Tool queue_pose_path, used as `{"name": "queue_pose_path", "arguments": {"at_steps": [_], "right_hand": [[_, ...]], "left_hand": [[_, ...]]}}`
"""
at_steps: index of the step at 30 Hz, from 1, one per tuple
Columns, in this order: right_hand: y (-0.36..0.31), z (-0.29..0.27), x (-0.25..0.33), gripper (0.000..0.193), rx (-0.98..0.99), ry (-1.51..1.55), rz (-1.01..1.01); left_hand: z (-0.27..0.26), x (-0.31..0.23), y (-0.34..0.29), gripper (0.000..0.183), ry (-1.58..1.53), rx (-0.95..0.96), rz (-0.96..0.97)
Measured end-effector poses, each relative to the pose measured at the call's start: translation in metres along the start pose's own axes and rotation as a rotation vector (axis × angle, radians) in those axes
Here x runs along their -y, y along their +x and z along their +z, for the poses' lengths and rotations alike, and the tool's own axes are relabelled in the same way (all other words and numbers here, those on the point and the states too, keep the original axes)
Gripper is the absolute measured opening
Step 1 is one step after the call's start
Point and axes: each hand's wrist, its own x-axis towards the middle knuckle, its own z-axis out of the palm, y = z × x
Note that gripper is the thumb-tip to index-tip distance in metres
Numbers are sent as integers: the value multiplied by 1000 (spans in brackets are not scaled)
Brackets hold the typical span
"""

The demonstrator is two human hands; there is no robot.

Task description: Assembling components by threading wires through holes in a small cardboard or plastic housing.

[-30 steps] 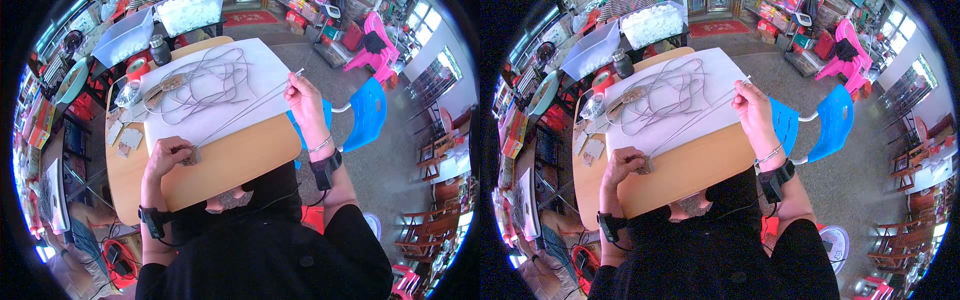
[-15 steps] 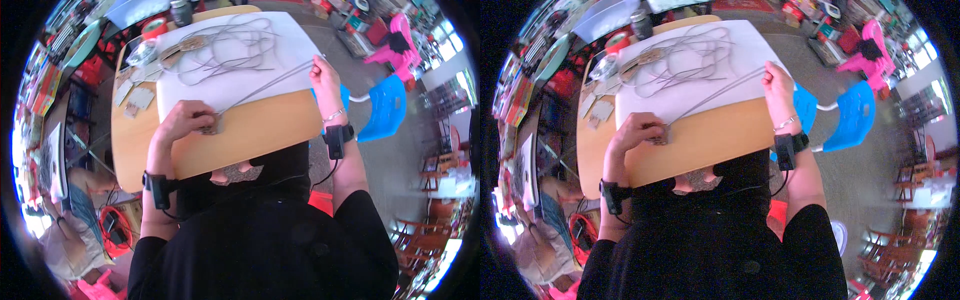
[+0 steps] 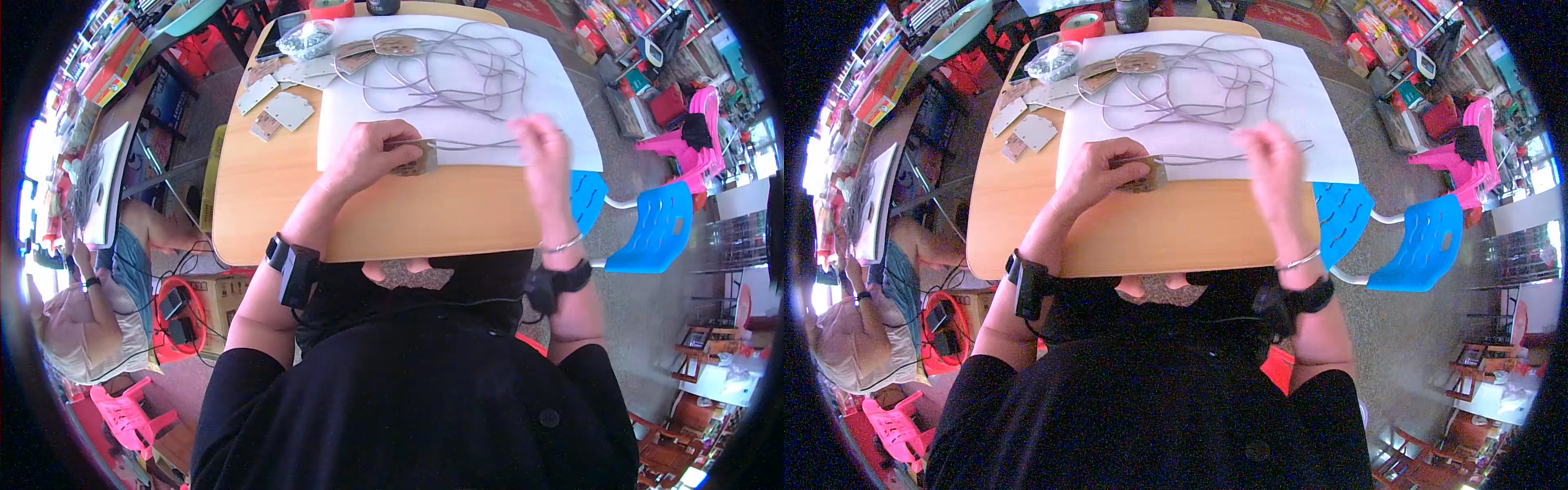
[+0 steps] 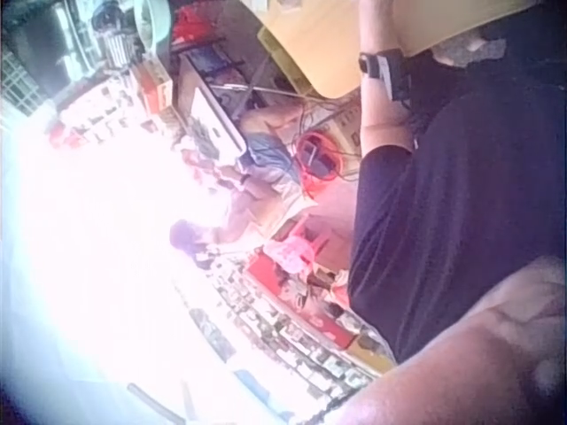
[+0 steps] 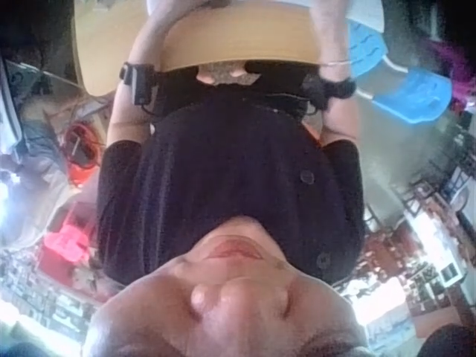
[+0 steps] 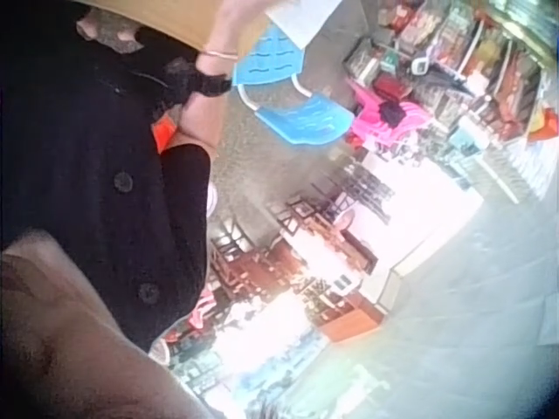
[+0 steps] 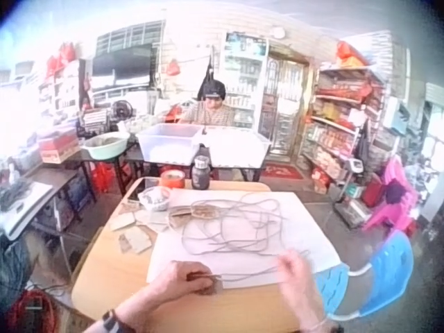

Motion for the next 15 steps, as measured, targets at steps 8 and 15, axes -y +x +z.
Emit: {"name": "queue_pose_path", "arguments": {"at_steps": [8, 15], "right_hand": [[-34, 66, 15, 17, 216, 509, 528], [-37, 64, -8, 12, 103, 715, 494]], "left_hand": [[9, -3, -5, 24, 14, -32, 27], [7, -6, -5, 34, -448, 89, -154]]}}
